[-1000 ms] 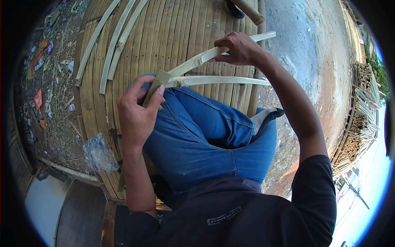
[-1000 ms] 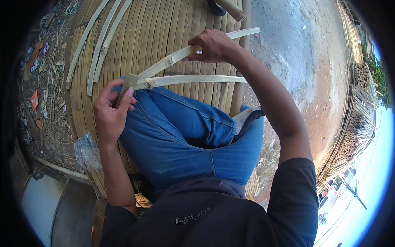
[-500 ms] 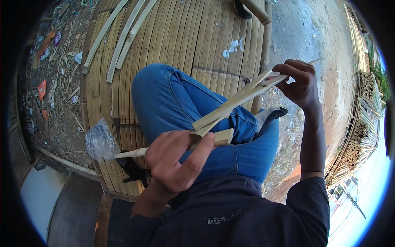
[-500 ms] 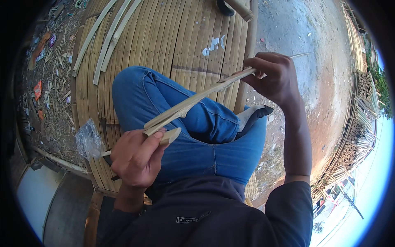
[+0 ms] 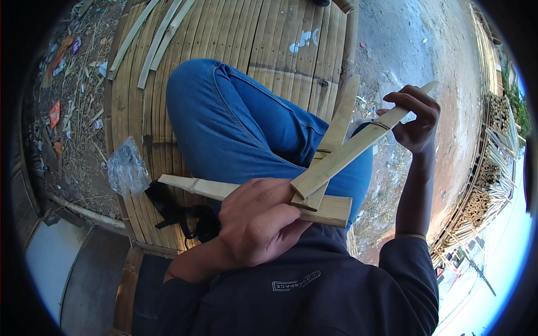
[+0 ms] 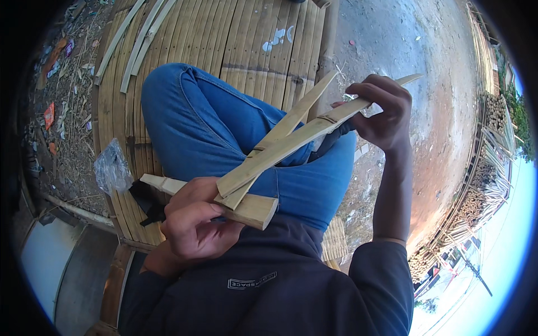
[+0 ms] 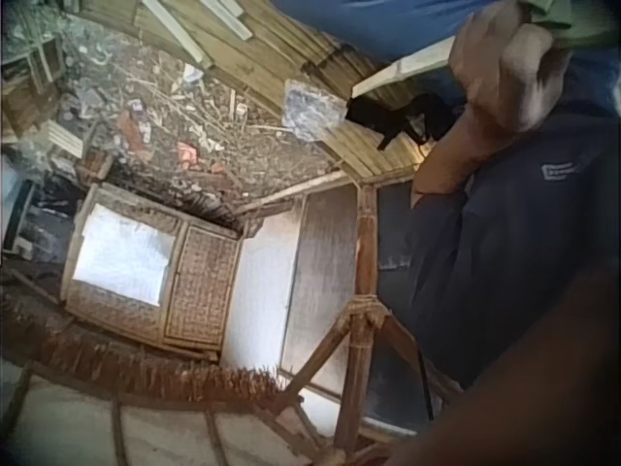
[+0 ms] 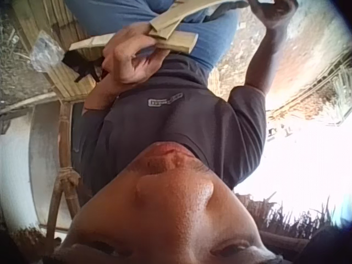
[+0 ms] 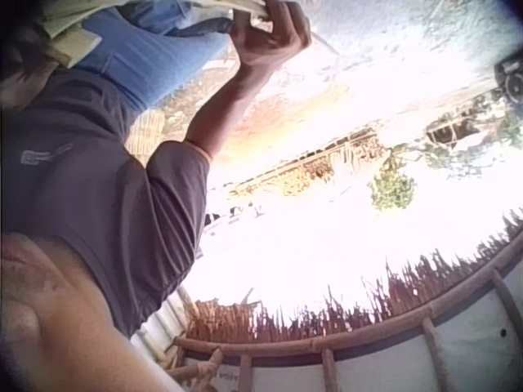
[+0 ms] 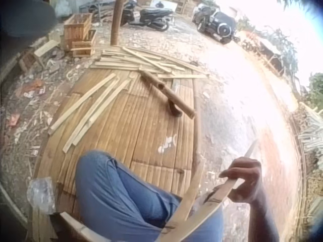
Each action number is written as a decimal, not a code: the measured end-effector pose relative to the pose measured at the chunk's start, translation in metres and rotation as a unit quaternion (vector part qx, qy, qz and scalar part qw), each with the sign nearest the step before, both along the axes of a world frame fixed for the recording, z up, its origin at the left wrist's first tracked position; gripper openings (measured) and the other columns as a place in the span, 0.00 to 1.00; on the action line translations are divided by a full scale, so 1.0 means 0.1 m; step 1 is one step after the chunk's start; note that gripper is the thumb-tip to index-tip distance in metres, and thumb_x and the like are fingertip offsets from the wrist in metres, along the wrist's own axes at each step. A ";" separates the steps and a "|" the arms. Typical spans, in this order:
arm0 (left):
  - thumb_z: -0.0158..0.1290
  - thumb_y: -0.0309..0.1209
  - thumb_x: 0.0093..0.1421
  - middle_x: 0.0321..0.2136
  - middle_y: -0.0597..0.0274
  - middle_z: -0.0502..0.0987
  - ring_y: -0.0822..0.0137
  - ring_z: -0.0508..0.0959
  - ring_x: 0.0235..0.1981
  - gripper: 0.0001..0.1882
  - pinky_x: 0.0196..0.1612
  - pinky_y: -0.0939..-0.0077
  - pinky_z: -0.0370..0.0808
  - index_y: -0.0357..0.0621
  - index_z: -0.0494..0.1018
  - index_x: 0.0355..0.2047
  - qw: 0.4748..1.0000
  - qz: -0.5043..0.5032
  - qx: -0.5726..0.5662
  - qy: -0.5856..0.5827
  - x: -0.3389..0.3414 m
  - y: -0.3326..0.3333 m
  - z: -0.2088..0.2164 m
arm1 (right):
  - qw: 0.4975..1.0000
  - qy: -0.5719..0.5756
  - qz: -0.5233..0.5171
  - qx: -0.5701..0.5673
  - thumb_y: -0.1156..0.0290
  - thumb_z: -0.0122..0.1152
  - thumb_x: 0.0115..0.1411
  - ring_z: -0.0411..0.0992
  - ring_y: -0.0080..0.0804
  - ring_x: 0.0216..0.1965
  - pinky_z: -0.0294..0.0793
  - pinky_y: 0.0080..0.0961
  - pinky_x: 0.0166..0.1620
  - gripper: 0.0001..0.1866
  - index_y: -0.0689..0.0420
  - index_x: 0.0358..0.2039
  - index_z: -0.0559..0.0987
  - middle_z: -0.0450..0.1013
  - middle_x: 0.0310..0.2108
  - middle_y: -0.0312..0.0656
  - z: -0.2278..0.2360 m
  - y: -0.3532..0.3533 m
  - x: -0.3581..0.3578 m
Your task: The person works on a bamboo flute, using a small blade to refine the edges of a notch in the hollow tube and inserting a thin bamboo strip into a pre-cut hole.
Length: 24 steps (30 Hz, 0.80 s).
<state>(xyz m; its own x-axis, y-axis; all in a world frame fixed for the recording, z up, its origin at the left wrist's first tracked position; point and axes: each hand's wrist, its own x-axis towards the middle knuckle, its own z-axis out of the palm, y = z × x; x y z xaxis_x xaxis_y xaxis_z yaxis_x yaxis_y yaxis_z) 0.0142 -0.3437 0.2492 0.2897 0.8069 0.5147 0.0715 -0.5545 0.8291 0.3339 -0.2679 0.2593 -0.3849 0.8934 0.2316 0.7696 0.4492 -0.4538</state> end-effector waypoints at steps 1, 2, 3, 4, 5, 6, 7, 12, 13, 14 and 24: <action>0.70 0.22 0.49 0.30 0.44 0.80 0.54 0.84 0.29 0.28 0.31 0.67 0.82 0.38 0.63 0.43 0.998 0.008 -0.045 -0.030 0.04 -0.04 0.05 | 1.000 0.002 -0.005 -0.007 0.72 0.74 0.40 0.70 0.32 0.20 0.66 0.27 0.25 0.14 0.62 0.29 0.83 0.74 0.21 0.43 0.02 -0.06 0.03; 0.71 0.21 0.49 0.30 0.44 0.80 0.54 0.84 0.30 0.28 0.31 0.68 0.82 0.37 0.63 0.43 0.994 0.015 -0.086 -0.058 0.07 -0.06 0.11 | 1.000 0.005 -0.012 -0.010 0.73 0.74 0.40 0.71 0.32 0.20 0.66 0.27 0.24 0.13 0.63 0.29 0.83 0.74 0.21 0.44 0.04 -0.10 0.05; 0.71 0.22 0.49 0.35 0.43 0.80 0.55 0.85 0.34 0.29 0.36 0.70 0.82 0.36 0.63 0.44 0.989 0.012 -0.133 -0.068 0.08 -0.10 0.19 | 1.000 0.010 -0.009 -0.010 0.73 0.73 0.40 0.71 0.32 0.20 0.66 0.26 0.25 0.13 0.63 0.28 0.83 0.74 0.21 0.44 0.06 -0.12 0.08; 0.71 0.22 0.49 0.35 0.43 0.80 0.55 0.85 0.34 0.29 0.36 0.70 0.82 0.36 0.63 0.44 0.989 0.010 -0.129 -0.066 0.09 -0.11 0.24 | 1.000 0.011 -0.011 -0.006 0.73 0.73 0.40 0.71 0.32 0.20 0.66 0.26 0.25 0.13 0.63 0.28 0.83 0.74 0.21 0.44 0.08 -0.15 0.11; 0.71 0.23 0.49 0.39 0.42 0.78 0.57 0.84 0.36 0.29 0.38 0.71 0.82 0.36 0.63 0.45 0.969 -0.020 -0.210 -0.127 0.10 -0.10 0.30 | 0.999 0.029 -0.009 -0.019 0.73 0.73 0.41 0.71 0.31 0.20 0.66 0.26 0.25 0.12 0.63 0.28 0.83 0.74 0.21 0.44 0.10 -0.17 0.14; 0.72 0.23 0.49 0.43 0.42 0.77 0.59 0.84 0.39 0.30 0.40 0.72 0.82 0.35 0.64 0.46 0.938 -0.050 -0.288 -0.185 0.10 -0.08 0.36 | 0.998 0.048 -0.007 -0.031 0.73 0.73 0.41 0.71 0.31 0.20 0.66 0.25 0.25 0.12 0.63 0.27 0.83 0.74 0.21 0.44 0.12 -0.19 0.17; 0.72 0.24 0.49 0.48 0.41 0.74 0.56 0.82 0.45 0.33 0.44 0.70 0.81 0.34 0.64 0.49 0.932 -0.075 -0.316 -0.165 0.06 0.01 0.43 | 0.998 0.043 -0.014 -0.037 0.74 0.71 0.41 0.71 0.29 0.20 0.66 0.24 0.25 0.10 0.63 0.27 0.83 0.75 0.21 0.43 0.15 -0.21 0.17; 0.73 0.40 0.46 0.65 0.33 0.59 0.41 0.61 0.67 0.51 0.66 0.47 0.61 0.37 0.61 0.67 0.936 -0.229 -0.199 0.176 -0.01 0.38 0.46 | 0.997 0.070 -0.026 -0.034 0.78 0.71 0.44 0.66 0.24 0.19 0.64 0.22 0.23 0.07 0.62 0.25 0.82 0.72 0.20 0.38 0.26 -0.30 0.20; 0.73 0.42 0.46 0.67 0.32 0.54 0.39 0.57 0.69 0.53 0.67 0.45 0.57 0.37 0.59 0.68 0.921 -0.334 -0.153 0.127 -0.03 0.48 0.39 | 0.996 0.073 -0.034 -0.049 0.78 0.71 0.45 0.66 0.24 0.19 0.64 0.23 0.23 0.06 0.62 0.25 0.82 0.72 0.20 0.38 0.29 -0.32 0.18; 0.73 0.44 0.45 0.69 0.31 0.49 0.36 0.52 0.70 0.55 0.68 0.44 0.54 0.38 0.57 0.69 0.890 -0.437 -0.105 0.077 -0.03 0.58 0.33 | 0.994 0.077 -0.045 -0.063 0.79 0.71 0.46 0.66 0.24 0.19 0.63 0.24 0.23 0.06 0.62 0.25 0.81 0.72 0.20 0.38 0.30 -0.35 0.19; 0.56 0.60 0.60 0.68 0.28 0.51 0.36 0.58 0.68 0.54 0.69 0.45 0.54 0.27 0.50 0.69 0.756 -0.551 -0.352 -0.027 0.14 1.02 0.35 | 0.992 0.093 -0.026 -0.080 0.75 0.71 0.53 0.71 0.32 0.17 0.68 0.30 0.24 0.06 0.63 0.29 0.84 0.74 0.17 0.44 0.45 -0.57 0.28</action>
